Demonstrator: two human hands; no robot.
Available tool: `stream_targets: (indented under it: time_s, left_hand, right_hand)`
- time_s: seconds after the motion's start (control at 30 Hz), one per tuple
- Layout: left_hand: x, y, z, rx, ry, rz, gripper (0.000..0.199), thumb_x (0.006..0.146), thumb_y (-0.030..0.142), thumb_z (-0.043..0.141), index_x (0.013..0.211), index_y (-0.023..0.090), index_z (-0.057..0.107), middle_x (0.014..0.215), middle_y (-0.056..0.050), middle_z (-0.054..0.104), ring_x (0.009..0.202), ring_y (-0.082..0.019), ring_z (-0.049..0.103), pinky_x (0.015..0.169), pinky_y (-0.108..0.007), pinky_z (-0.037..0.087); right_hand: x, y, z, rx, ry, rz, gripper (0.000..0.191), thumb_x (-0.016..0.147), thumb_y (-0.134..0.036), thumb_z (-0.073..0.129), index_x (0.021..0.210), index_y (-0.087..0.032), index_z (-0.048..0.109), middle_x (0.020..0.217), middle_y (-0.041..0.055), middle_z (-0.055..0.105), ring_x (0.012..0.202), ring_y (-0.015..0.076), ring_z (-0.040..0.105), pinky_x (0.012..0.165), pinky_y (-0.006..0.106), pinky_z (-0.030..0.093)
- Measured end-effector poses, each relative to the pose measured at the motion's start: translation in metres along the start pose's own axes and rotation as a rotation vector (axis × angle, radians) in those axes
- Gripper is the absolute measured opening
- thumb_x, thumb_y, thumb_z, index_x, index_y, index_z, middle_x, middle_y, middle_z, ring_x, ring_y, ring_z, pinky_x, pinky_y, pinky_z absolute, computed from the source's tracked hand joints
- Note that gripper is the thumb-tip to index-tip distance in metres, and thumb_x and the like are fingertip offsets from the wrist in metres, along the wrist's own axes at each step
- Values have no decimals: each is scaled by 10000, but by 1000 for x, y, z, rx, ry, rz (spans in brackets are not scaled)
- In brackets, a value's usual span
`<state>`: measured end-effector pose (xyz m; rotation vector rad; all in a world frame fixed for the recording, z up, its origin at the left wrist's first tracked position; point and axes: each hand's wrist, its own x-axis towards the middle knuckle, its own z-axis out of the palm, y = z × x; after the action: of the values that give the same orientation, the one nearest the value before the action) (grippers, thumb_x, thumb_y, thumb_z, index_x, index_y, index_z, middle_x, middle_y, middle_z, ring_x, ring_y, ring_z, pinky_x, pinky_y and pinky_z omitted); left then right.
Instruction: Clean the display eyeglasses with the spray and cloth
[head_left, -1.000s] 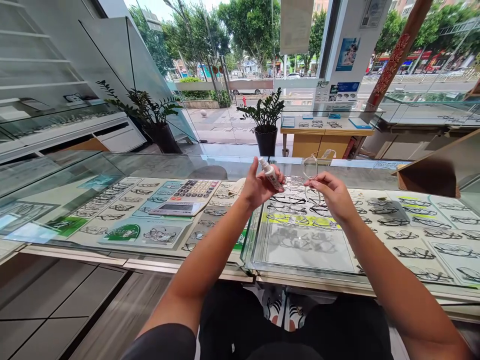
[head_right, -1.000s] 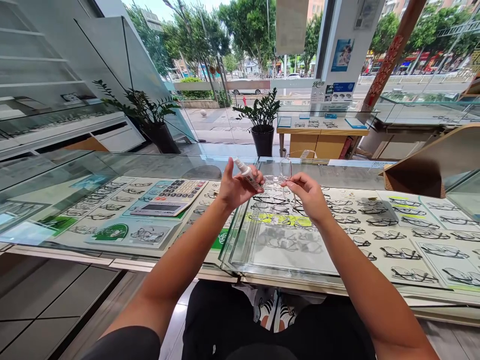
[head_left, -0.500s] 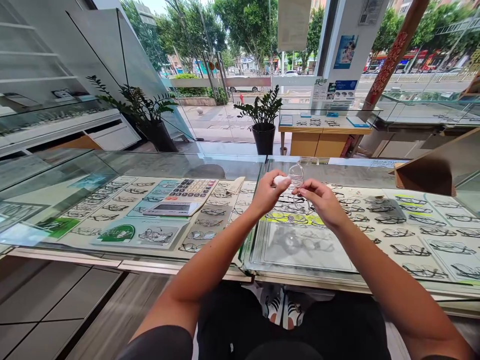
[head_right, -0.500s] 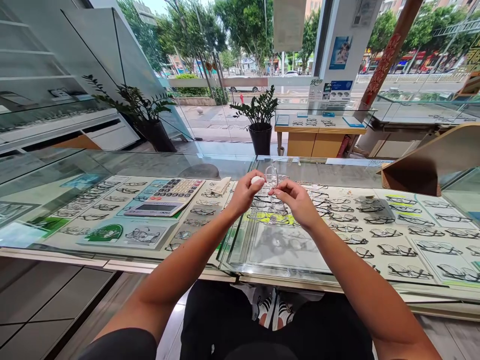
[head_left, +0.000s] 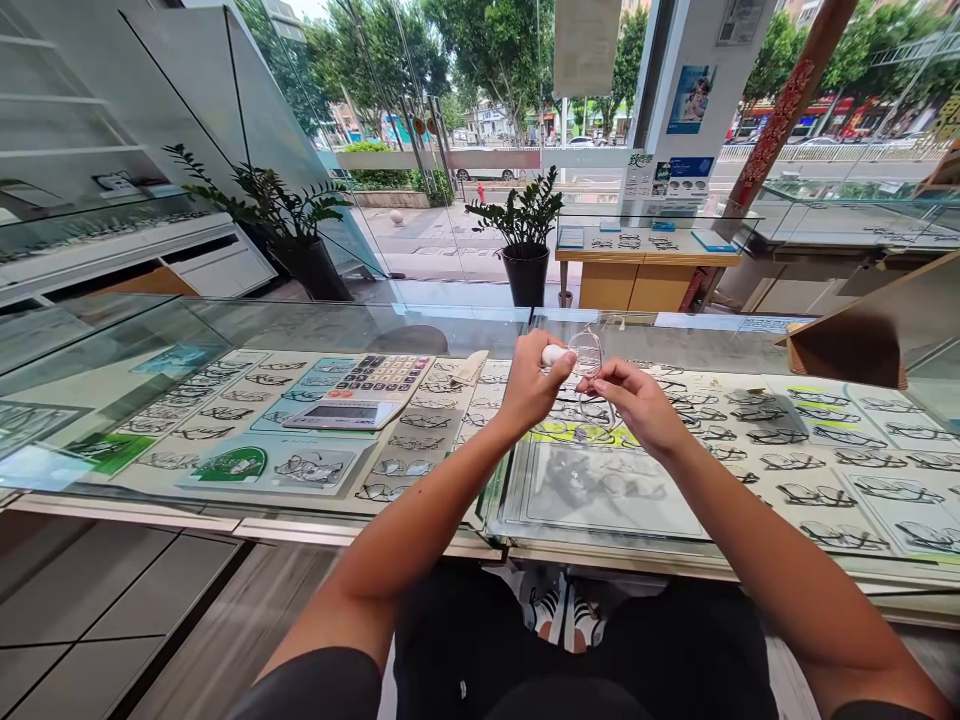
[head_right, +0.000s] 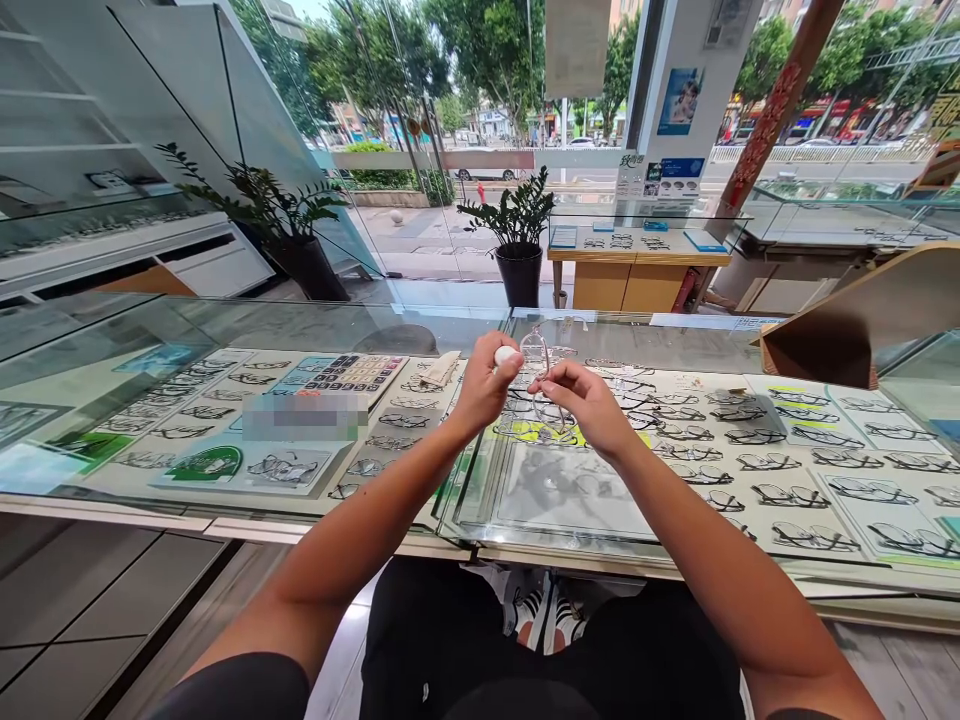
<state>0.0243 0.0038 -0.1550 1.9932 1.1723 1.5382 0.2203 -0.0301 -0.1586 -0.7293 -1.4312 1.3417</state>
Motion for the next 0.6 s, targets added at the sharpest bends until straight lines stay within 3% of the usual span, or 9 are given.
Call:
stream_targets:
  time_s: [0.13,0.37,0.6]
  left_hand:
    - [-2,5,0,65,-21,21,347,1016,560,587,902,232,577,953,-44,639,975,-240,559,906,-397,449]
    - [-10,12,6,147,-255,123,220,937,428,680,934,227,593,969,-53,613,1006,-266,522,909,-420,432]
    - [-11,14,7,167,-266,159,228,907,413,702,931,230,567,962,-54,599,997,-271,513,915,-425,431]
  right_hand:
    - [0,-5,2,101,45,-5,218,889,-464,837,886,-279,722,990,9,809,1024,209,687,1015,380,495]
    - [3,-15,1,274,179,15,247,791,-447,905,841,-275,736,949,0,798,974,195,693,969,356,523]
    - [3,-14,1,275,186,6,209,812,-428,893,845,-273,757,950,-5,793,938,173,698,939,321,539]
